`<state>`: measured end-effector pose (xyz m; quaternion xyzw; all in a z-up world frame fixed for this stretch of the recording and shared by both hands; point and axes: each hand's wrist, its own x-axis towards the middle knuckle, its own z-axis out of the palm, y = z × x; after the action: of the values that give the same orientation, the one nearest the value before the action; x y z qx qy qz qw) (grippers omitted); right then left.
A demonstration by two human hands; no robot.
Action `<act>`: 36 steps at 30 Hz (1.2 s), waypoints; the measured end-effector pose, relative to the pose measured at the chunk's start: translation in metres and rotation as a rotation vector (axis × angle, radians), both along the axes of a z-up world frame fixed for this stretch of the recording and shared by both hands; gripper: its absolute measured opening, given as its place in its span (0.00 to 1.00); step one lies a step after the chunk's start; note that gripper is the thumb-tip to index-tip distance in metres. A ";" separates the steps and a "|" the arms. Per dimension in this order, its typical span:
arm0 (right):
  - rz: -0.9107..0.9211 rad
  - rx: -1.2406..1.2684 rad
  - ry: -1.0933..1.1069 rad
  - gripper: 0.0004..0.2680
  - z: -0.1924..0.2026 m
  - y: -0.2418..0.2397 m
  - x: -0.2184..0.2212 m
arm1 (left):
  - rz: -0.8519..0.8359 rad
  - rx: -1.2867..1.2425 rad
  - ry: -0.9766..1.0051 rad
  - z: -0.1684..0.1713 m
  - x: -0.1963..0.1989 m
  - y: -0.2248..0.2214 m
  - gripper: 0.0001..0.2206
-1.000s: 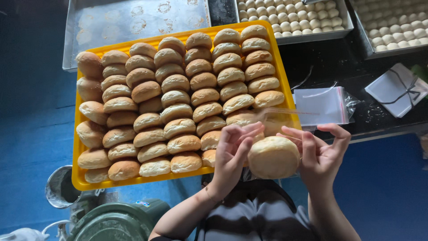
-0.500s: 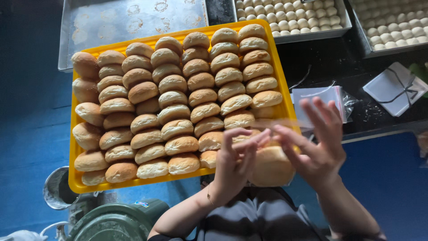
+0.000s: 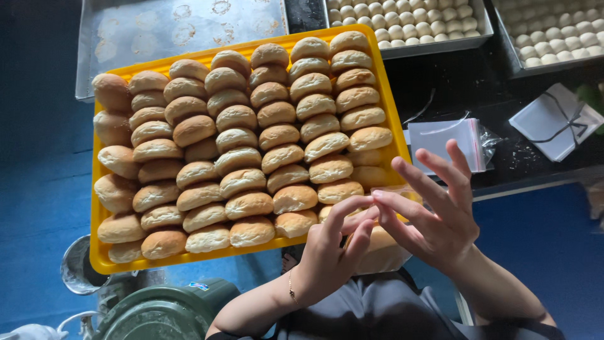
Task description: The person picks up individual baked buns from a yellow tray and places each one into a clear plastic bag.
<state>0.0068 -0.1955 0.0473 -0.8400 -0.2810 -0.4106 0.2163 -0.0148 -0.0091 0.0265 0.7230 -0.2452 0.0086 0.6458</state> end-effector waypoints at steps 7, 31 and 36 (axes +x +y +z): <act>0.062 0.254 0.260 0.02 -0.010 -0.033 0.006 | -0.055 0.133 -0.147 -0.002 -0.001 -0.011 0.17; -0.669 -0.243 0.715 0.13 -0.267 -0.260 0.179 | 0.217 -0.077 -0.141 0.008 0.003 0.006 0.03; -0.950 -0.517 0.729 0.30 -0.258 -0.277 0.150 | 0.244 -0.141 -0.004 -0.003 0.005 -0.001 0.06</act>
<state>0.1571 -0.4726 -0.2105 -0.9831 0.1225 -0.0695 -0.1166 -0.0102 -0.0106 0.0239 0.7002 -0.1557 0.1057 0.6887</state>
